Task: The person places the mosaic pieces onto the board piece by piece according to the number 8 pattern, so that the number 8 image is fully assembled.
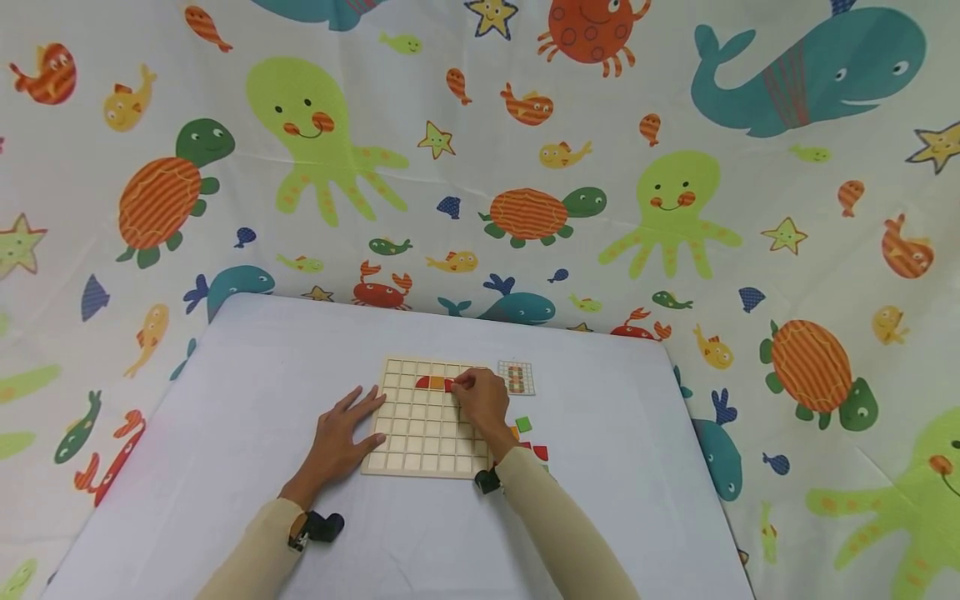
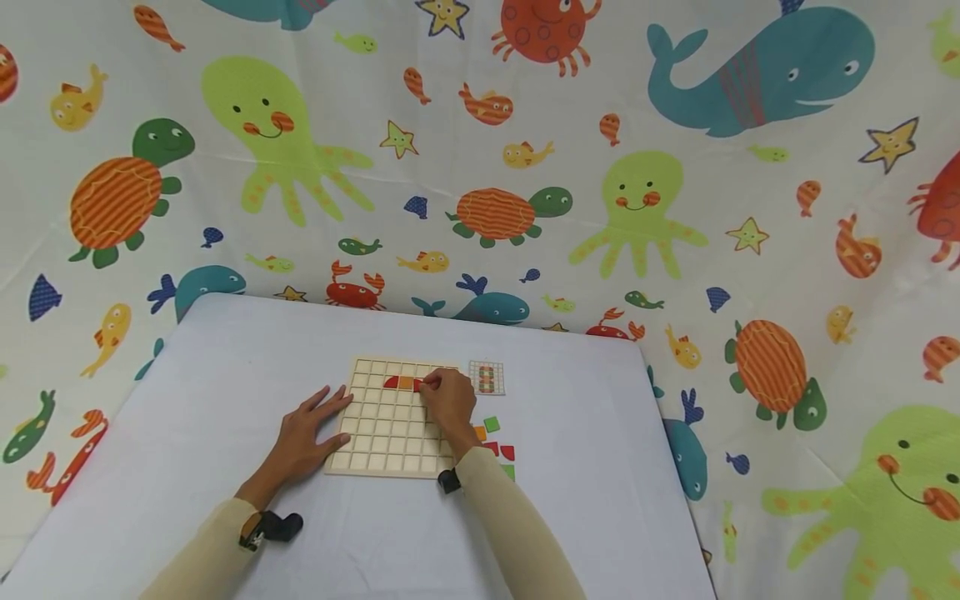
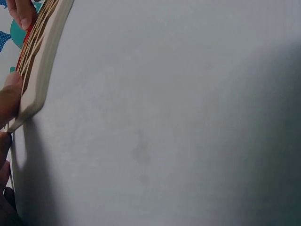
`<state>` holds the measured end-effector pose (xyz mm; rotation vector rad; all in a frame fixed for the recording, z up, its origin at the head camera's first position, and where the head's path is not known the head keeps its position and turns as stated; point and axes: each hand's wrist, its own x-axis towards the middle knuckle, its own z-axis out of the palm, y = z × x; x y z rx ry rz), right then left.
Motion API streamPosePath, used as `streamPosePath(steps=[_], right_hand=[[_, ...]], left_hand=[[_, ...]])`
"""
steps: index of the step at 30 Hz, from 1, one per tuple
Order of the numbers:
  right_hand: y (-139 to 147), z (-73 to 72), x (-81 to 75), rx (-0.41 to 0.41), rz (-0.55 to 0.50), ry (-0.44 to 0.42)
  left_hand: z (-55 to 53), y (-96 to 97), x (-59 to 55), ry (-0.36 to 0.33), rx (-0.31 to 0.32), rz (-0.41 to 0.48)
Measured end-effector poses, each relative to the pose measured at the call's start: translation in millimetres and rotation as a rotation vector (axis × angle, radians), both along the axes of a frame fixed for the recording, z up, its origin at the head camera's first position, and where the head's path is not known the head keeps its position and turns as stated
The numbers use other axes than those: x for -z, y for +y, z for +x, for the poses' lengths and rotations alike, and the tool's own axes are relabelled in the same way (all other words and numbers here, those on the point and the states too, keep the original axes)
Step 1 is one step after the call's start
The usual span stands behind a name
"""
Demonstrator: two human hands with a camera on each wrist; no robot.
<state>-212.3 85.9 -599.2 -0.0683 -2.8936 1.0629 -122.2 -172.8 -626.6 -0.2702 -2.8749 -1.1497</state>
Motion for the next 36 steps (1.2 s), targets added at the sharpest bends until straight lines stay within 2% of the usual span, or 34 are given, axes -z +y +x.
streamPosePath(steps=[7, 16, 22, 29, 33, 36], right_hand=[[2.9, 0.4, -1.2, -0.070, -0.034, 0.028], [1.5, -1.4, -2.2, -0.027, -0.035, 0.007], [7.7, 0.0, -3.7, -0.034, -0.109, 0.005], [39.6, 3.7, -3.9, -0.092, -0.223, 0.016], [64.3, 9.9, -4.3, -0.063, -0.294, -0.023], [83.5, 15.2, -4.7, -0.041, -0.302, -0.015]], left_hand=[[-1.3, 1.2, 1.9, 0.042, 0.000, -0.008], [-2.9, 1.8, 2.9, 0.039, -0.001, -0.006], [-1.8, 0.7, 3.8, 0.027, 0.000, -0.012], [-1.4, 2.6, 3.3, 0.040, 0.004, -0.006], [-1.0, 1.4, 2.5, 0.054, -0.001, -0.005], [-1.8, 0.2, 2.2, 0.046, -0.002, -0.011]])
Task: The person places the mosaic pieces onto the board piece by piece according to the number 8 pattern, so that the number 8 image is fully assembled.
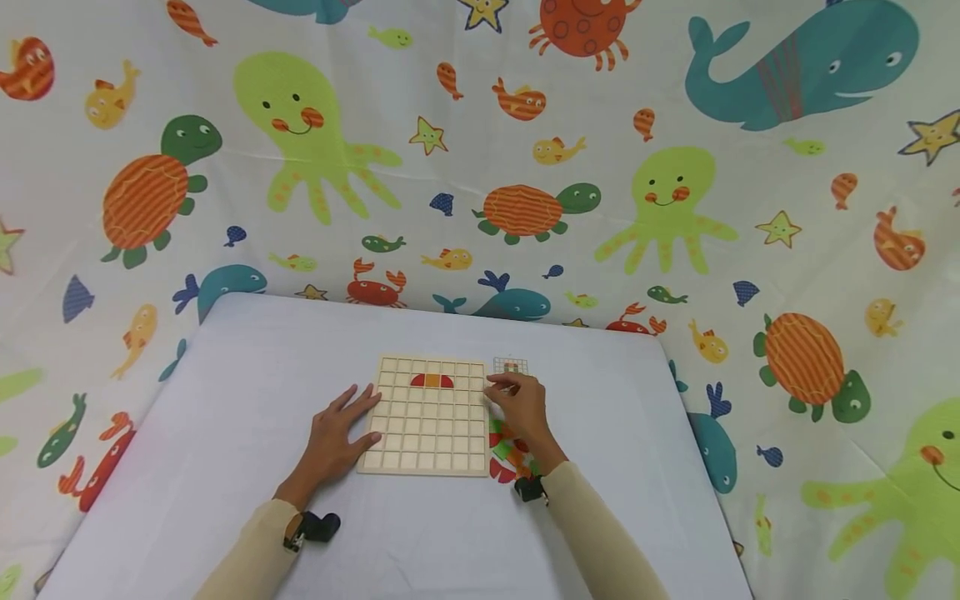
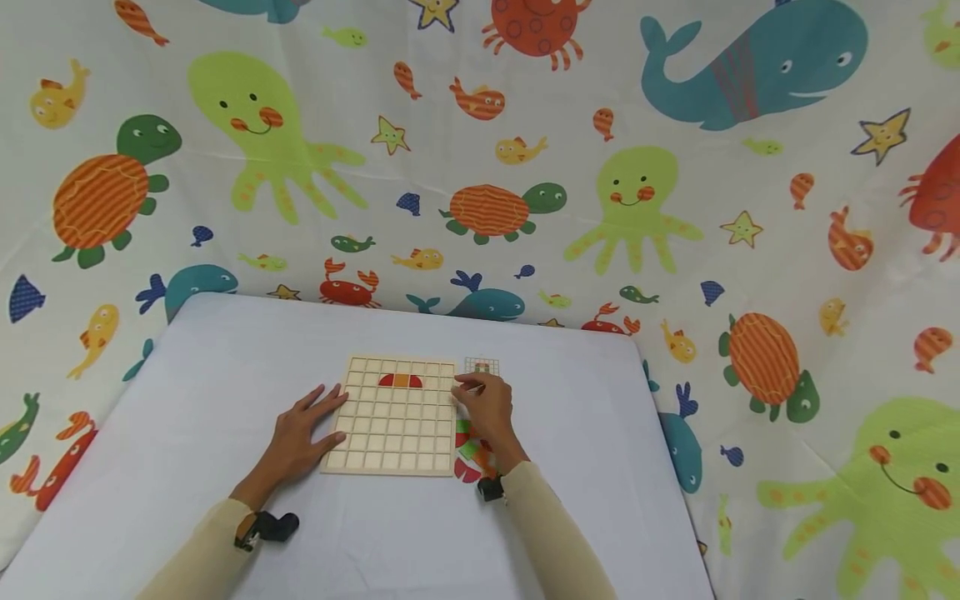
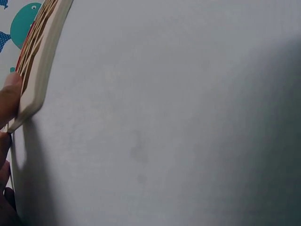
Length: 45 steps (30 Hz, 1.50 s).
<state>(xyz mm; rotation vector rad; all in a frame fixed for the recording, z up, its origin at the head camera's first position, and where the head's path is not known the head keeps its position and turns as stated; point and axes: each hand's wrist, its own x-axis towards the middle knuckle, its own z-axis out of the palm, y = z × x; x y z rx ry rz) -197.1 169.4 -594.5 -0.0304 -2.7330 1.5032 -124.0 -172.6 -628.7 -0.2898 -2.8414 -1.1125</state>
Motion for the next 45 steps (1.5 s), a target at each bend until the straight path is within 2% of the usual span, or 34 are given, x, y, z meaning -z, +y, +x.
streamPosePath(steps=[4, 9, 12, 16, 21, 29, 38, 45], right_hand=[[23.7, 10.2, -1.5, 0.041, 0.050, 0.005], [48.5, 26.7, -1.6, 0.098, 0.106, -0.075], [59.2, 33.1, -1.5, 0.101, 0.124, -0.088], [67.6, 36.2, -1.0, 0.080, 0.157, -0.101], [70.2, 37.2, 1.5, 0.018, 0.204, -0.159], [68.1, 34.5, 2.3, -0.049, 0.259, -0.192], [67.5, 32.4, 4.6, -0.023, 0.166, -0.143], [68.8, 31.8, 3.1, 0.029, 0.097, -0.144]], left_hand=[[-0.7, -0.7, 0.3, -0.021, 0.003, -0.012], [0.1, 0.2, -1.2, -0.036, 0.008, -0.008], [0.6, 0.1, -2.8, -0.026, 0.010, -0.003], [0.1, -0.7, -3.2, -0.012, 0.010, -0.006], [-1.1, -2.4, -1.1, 0.002, 0.012, -0.006], [-1.5, -2.2, -0.7, -0.005, 0.014, -0.006], [-0.2, -1.4, -4.2, 0.008, 0.012, -0.006], [0.0, -0.6, -5.3, -0.012, 0.010, -0.009]])
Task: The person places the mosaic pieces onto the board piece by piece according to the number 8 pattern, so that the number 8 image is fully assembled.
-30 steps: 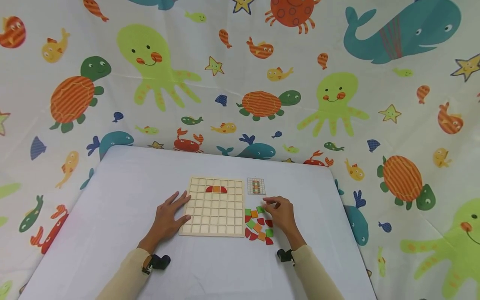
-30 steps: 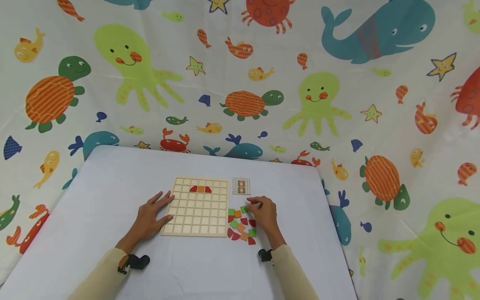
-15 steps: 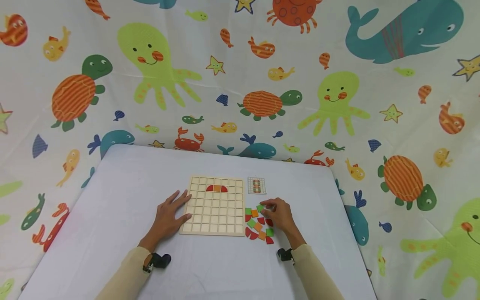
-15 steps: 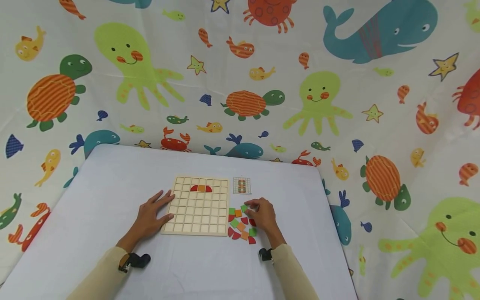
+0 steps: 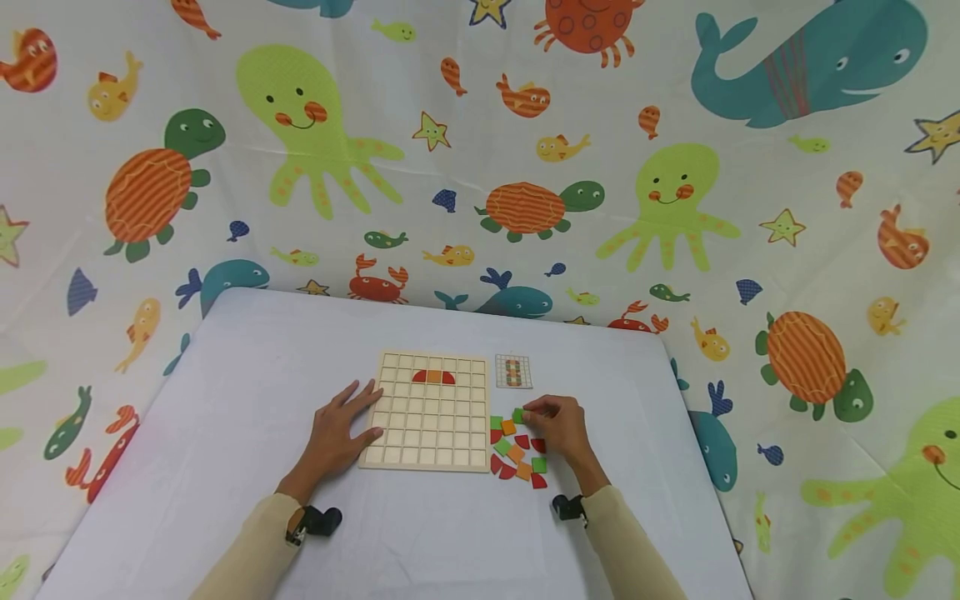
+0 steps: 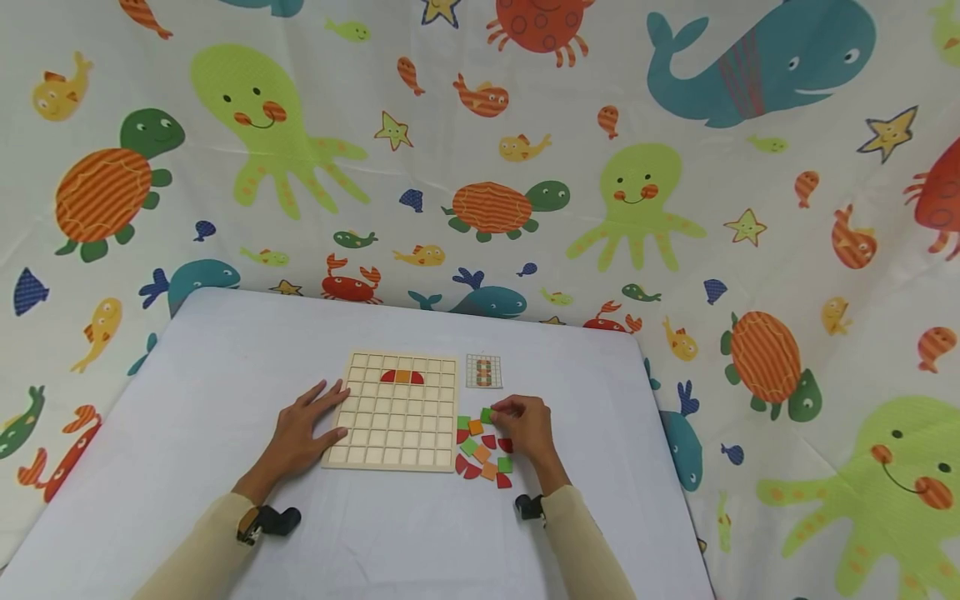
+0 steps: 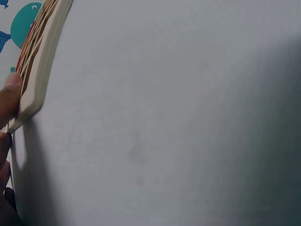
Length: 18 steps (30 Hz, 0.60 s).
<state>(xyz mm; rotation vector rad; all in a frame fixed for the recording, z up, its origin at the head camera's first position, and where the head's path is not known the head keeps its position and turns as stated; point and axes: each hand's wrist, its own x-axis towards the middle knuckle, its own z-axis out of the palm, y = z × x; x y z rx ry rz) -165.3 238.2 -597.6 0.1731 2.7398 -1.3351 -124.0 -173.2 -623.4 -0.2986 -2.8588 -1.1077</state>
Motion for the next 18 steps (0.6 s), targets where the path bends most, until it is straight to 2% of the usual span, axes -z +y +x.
streamPosePath(steps=[8, 18], right_hand=[[-13.2, -9.0, -7.1, 0.015, -0.116, 0.019], [-52.6, -20.3, -14.2, -0.078, -0.176, 0.096]], left_hand=[[-0.1, -0.4, -0.2, 0.006, -0.002, -0.001], [-0.7, -0.1, 1.8, -0.003, 0.003, 0.009]])
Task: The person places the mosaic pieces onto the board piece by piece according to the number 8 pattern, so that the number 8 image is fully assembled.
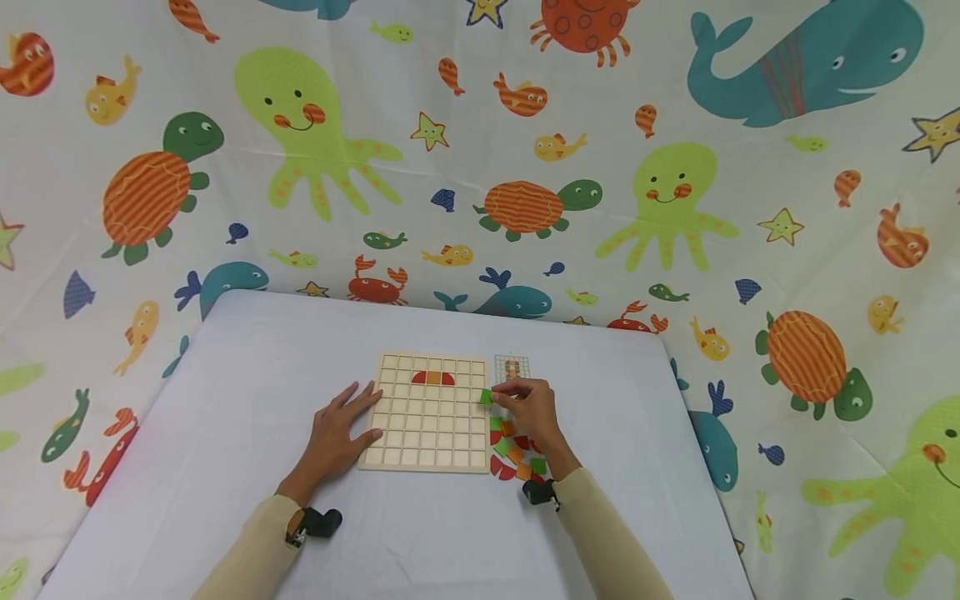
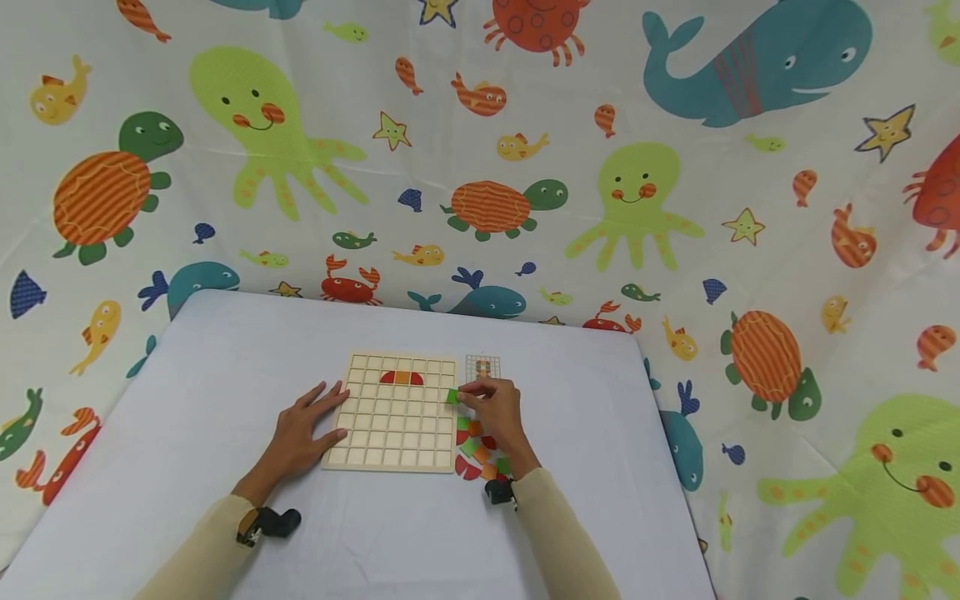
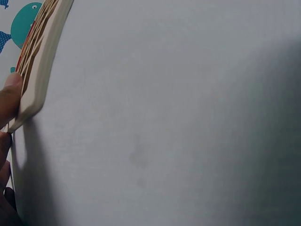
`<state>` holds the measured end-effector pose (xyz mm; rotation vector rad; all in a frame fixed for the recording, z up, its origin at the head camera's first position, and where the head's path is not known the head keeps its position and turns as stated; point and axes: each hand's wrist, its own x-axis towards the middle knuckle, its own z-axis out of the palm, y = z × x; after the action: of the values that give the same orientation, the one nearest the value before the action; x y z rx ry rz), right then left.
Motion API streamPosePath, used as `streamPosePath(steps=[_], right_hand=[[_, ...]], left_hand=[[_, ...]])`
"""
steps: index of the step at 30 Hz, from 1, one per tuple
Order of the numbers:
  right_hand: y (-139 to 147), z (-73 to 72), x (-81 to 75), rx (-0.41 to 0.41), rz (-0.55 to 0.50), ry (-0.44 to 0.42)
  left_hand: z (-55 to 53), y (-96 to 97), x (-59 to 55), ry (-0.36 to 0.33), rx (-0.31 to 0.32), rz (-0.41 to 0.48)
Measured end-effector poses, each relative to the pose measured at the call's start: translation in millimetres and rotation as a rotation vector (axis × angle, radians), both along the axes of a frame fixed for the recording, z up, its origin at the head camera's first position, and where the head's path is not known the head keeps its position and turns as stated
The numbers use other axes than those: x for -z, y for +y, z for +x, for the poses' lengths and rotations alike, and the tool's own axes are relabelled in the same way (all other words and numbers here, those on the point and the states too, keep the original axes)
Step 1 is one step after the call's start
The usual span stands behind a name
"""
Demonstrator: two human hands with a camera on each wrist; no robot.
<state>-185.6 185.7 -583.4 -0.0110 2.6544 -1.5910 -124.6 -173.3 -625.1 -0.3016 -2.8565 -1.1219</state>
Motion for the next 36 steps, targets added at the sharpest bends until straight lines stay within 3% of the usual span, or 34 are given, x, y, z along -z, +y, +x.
streamPosePath(steps=[21, 36], right_hand=[[-95.6, -17.0, 4.0, -0.113, 0.043, 0.062], [-123.5, -23.8, 13.7, -0.098, 0.154, 0.029]], left_hand=[[0.7, -0.1, -0.3, 0.007, 0.001, -0.003], [-0.4, -0.7, 2.5, 0.023, 0.011, -0.003]])
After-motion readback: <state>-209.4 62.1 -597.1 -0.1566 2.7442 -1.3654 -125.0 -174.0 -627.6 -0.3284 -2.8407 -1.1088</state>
